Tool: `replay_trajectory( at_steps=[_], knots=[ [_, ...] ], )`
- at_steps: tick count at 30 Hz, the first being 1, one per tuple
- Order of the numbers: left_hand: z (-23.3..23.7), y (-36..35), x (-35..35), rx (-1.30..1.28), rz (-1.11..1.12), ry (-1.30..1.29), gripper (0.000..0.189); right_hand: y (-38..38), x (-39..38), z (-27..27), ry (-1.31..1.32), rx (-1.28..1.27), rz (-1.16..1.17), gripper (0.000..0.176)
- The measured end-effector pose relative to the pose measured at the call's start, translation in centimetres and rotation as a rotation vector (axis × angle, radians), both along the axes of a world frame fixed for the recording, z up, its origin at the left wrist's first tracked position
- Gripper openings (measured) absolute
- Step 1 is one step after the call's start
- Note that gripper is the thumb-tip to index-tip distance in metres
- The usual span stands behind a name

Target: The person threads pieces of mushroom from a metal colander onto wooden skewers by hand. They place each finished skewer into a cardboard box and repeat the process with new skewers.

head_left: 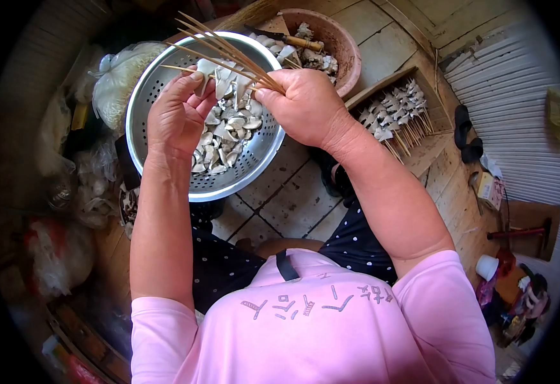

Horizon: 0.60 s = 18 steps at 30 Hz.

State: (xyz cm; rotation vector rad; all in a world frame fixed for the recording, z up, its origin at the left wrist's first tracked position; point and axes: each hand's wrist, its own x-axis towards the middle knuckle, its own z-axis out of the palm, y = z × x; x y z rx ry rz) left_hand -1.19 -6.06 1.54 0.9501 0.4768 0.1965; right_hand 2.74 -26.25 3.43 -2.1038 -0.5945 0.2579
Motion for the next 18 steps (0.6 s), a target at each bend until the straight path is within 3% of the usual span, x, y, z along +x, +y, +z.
replay_trajectory(
  at_steps=[8,11,12,14,16,18],
  knots=[
    [-0.1,1.7,0.7,0.059,0.021,0.049,0.024,-0.4,0.4,1.0,0.018,0.030,-0.067,0.029],
    [-2.5,3.5,1.4,0.413,-0.061,0.135,0.020,-0.5,0.5,0.9,-0.016,0.025,-0.070,0.029],
    [-3.5,3.8,1.5,0.414,-0.063,0.135,0.020,-0.5,0.4,0.9,-0.012,0.033,-0.071,0.029],
    [-5.7,4.4,1.4,0.976,-0.377,0.372,0.017,-0.4,0.4,0.5,-0.025,0.027,-0.071,0.028],
    [-8.0,4.4,0.9,1.253,-0.595,0.468,0.016,-0.3,0.4,0.2,-0.037,0.022,-0.069,0.028],
    [-8.9,3.2,0.0,1.551,-0.734,0.366,0.017,-0.3,0.4,0.0,-0.072,0.016,-0.051,0.024]
  ],
)
